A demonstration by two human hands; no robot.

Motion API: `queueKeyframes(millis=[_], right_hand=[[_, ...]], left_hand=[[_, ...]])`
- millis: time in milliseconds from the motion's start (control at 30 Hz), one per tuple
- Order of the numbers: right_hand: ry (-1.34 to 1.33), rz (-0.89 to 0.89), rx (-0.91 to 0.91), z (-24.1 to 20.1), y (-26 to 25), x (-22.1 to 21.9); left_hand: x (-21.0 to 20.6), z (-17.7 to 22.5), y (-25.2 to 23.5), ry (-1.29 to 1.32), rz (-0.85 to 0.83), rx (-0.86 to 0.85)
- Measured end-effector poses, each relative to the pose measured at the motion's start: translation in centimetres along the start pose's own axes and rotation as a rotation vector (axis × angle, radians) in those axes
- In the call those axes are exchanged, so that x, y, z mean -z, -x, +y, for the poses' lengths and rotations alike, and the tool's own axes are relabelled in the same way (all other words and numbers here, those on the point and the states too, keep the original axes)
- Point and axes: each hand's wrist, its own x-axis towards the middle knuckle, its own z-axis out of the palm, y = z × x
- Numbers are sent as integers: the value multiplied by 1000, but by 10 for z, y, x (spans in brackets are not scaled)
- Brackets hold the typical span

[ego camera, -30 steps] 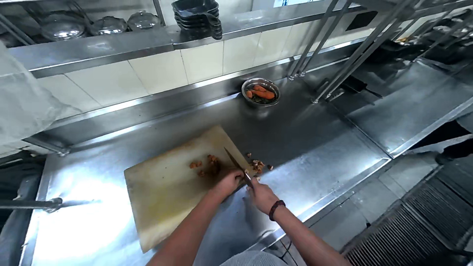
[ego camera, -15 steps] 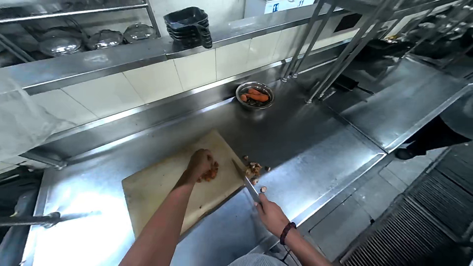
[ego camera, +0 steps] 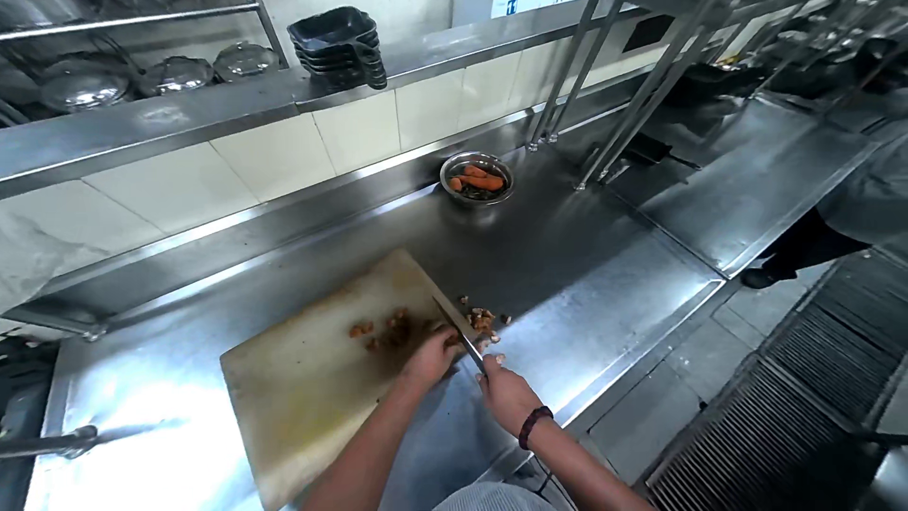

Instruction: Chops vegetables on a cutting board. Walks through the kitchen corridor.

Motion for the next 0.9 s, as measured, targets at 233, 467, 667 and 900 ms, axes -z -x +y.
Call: queueKeyframes(millis=[233,467,667,900], right_hand=[[142,-135,-68,-30,37,49],[64,-9,-15,-21,-14,-3],[135,-147,-33,-38,33,50],[84,-18,13,-32,-16,4]], left_hand=[[20,5,-2,-75,-60,-77],[9,-4,-2,-43,-40,-74],[14,-10,-5,-56,-36,-52],[14,-22,-5,-28,-17,-122]])
